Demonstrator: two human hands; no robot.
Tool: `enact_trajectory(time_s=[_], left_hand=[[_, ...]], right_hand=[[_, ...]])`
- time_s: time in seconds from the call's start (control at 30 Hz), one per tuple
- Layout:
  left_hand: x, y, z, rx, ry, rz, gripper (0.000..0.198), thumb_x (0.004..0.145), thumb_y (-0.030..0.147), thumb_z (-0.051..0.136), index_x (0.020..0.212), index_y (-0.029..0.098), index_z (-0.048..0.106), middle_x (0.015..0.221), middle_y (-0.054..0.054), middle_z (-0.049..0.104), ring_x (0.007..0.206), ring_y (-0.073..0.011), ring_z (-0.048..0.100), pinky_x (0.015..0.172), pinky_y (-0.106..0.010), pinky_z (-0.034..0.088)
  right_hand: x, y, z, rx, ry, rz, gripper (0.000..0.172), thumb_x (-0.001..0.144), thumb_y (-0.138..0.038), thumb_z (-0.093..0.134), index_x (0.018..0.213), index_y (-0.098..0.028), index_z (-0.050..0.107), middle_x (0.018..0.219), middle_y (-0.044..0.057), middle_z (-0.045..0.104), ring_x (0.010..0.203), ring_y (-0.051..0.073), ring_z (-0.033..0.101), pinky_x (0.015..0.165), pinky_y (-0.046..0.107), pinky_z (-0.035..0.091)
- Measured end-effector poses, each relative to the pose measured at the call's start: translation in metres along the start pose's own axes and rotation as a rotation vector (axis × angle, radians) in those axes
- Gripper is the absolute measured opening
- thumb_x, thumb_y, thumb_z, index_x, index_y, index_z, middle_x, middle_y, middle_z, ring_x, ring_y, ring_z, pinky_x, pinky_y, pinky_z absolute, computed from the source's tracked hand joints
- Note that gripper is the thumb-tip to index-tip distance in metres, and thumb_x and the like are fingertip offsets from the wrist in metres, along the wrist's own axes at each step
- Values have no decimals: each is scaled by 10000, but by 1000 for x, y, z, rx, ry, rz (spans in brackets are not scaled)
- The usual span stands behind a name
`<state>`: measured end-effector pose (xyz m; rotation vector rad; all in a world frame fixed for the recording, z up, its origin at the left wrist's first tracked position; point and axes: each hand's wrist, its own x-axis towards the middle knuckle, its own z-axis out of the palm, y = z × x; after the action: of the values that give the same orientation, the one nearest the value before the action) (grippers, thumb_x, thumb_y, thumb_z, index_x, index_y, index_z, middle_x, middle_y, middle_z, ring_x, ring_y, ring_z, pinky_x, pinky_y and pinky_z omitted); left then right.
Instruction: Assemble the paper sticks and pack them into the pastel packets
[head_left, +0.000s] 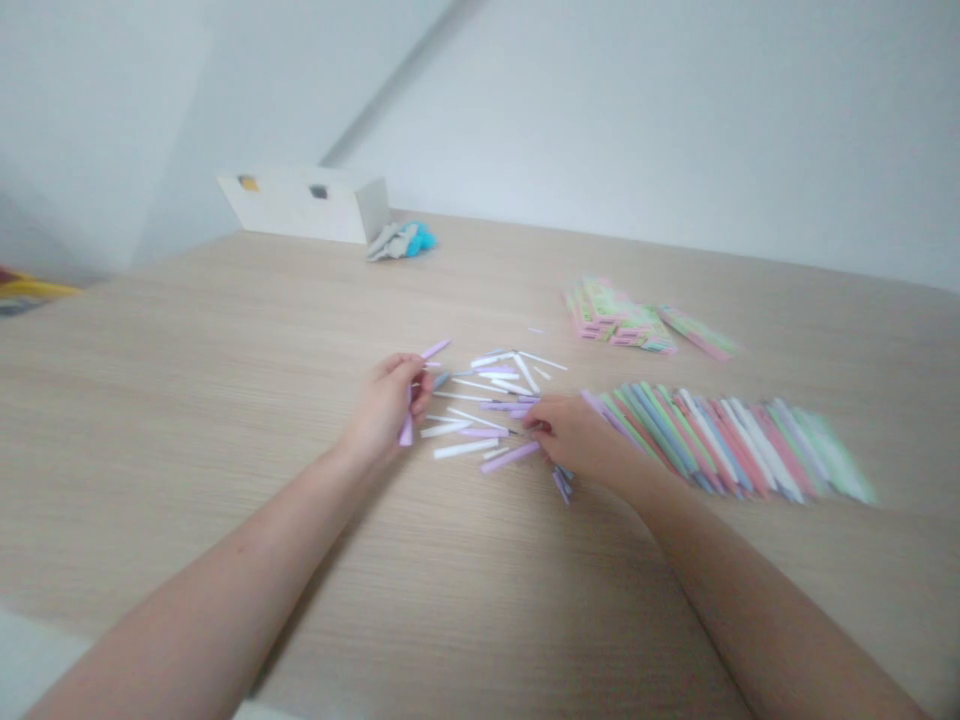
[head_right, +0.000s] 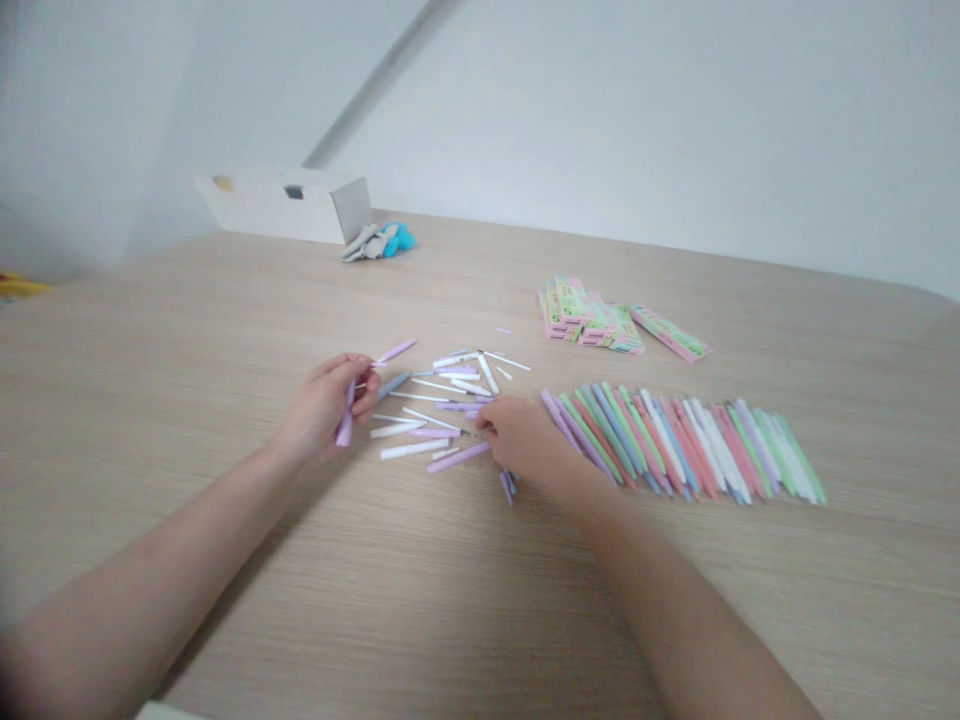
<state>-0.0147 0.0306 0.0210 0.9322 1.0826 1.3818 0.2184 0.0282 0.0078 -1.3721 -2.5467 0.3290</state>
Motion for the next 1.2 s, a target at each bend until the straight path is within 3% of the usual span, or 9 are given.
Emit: enact_trajectory(time_s=[0.13,0.27,0.37,0.53,0.77,1.2], left_hand=[[0,-1,0,-12,5,-5,81,746,197,532,707,166,469,543,48,505,314,-38,331,281,-158,233],[1,1,-2,-31,12,18,79,745,195,529,708,165,467,541,47,505,317,-38,327,280,-160,231],[3,7,-6,-66,34,26,72,748,186,514,707,167,459,541,49,494,322,-40,323,281,-163,229],[8,15,-13,-108,103,15,83,750,197,503,700,169,442,531,57,467,324,-40,306,279,-166,191],[15,12,-18,-116,152,25,69,737,198,505,714,168,447,546,58,477,329,-40,304,289,-171,202],[16,11,-19,-115,151,34,50,732,189,508,709,159,475,555,45,470,337,-44,309,290,-170,214]], right_hand=[[1,-4,3,50,-1,-30,205,780,-66,503,805,-156,685,843,67,677,804,173,604,761,267,433],[1,-12,5,71,66,-34,300,818,-44,431,991,-140,657,1006,99,672,951,187,606,876,305,440],[-1,-24,6,83,120,-137,364,859,-86,401,1171,-141,580,1190,108,608,1130,184,533,995,327,389],[-6,-43,18,16,17,-326,390,915,-256,413,1283,-168,507,1411,106,429,1299,210,377,1093,378,289],[-5,-37,33,-48,6,-350,393,922,-258,405,1289,-160,507,1389,104,460,1301,223,377,1103,404,280],[-7,-32,17,9,-5,-310,337,861,-215,502,1166,-116,605,1275,137,562,1213,237,479,1057,400,358]])
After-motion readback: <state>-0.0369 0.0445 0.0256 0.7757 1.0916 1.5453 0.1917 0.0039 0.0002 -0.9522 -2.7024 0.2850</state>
